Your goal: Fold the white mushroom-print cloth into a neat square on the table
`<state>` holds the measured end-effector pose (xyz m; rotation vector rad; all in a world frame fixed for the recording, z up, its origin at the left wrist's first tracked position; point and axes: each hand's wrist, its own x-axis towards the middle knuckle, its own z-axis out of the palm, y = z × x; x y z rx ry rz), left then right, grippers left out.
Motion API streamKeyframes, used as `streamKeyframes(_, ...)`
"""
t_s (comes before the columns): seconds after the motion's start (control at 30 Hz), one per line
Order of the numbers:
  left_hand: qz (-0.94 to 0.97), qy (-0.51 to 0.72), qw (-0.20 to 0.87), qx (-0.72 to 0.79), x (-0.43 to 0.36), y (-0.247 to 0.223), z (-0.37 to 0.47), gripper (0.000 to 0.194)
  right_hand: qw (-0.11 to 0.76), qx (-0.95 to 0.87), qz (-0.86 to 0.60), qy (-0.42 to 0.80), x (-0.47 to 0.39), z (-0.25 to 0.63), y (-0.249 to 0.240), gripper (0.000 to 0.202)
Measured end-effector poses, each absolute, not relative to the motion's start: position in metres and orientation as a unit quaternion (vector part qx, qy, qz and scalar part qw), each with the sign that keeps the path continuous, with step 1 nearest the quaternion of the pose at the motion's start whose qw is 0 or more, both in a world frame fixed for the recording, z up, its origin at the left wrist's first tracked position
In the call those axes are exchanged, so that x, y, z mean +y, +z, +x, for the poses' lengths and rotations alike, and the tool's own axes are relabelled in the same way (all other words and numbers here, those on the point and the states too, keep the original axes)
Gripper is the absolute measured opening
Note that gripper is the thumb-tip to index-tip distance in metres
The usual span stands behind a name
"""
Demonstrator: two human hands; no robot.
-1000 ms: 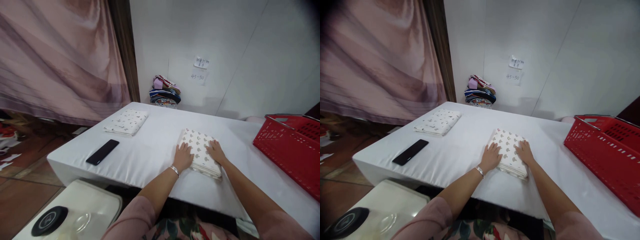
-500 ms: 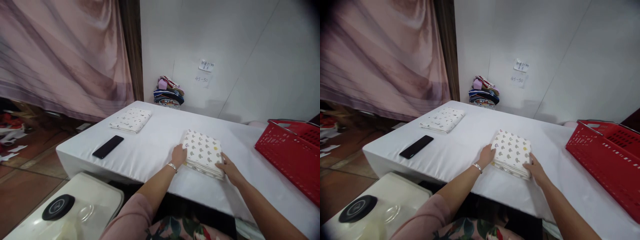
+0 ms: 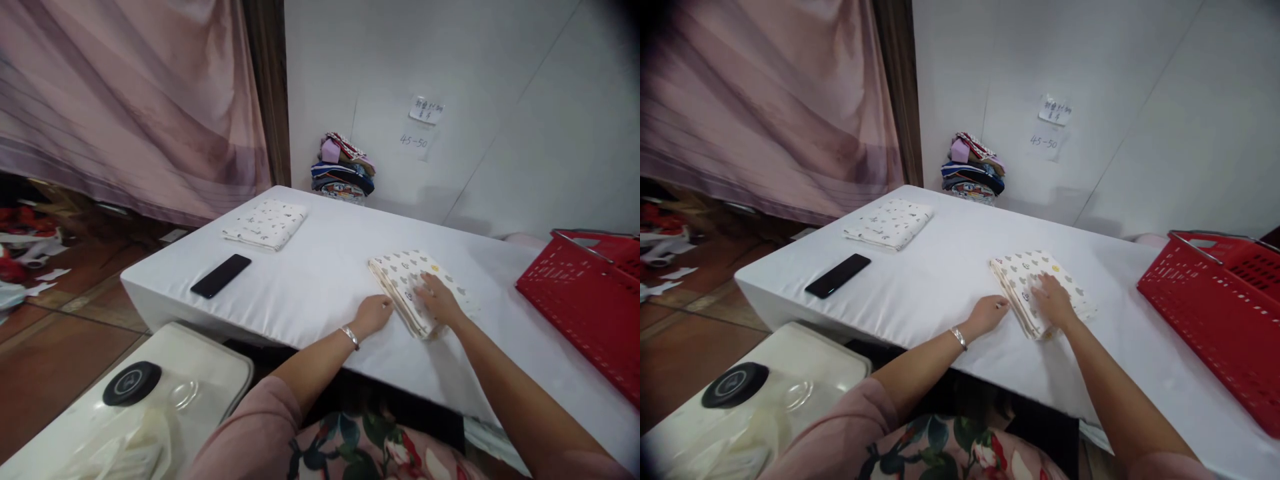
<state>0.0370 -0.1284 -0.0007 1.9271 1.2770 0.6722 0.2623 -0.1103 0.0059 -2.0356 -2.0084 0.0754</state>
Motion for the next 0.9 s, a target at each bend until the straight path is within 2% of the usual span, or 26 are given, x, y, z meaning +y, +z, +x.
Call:
streamKeyframes(0.17,0.707,0.276,0.303,0.576,-0.085,0.0,0.016,0.032,0.078,-0.714,-0.695,0.025,-0.133,0.241,-0.011,0.053)
streamKeyframes(0.53,0.749,0.258,0.201,0.577,-0.018,0.002,0.032,0.046,0.065,-0.725,-0.686,-0.014,-0.134,0.243,-0.015,0.049)
streamKeyframes(0.7,0.785,0.221,0.202,0.542,-0.004,0.001,0.035,0.045,0.075,-0.725,-0.685,-0.004,-0.135,0.243,-0.016,0.051)
streamKeyframes(0.9,0.767,0.203,0.267,0.548,0.003,0.002,0.03,0.057,0.085,-0.726,-0.682,-0.008,-0.135,0.242,-0.016,0.049)
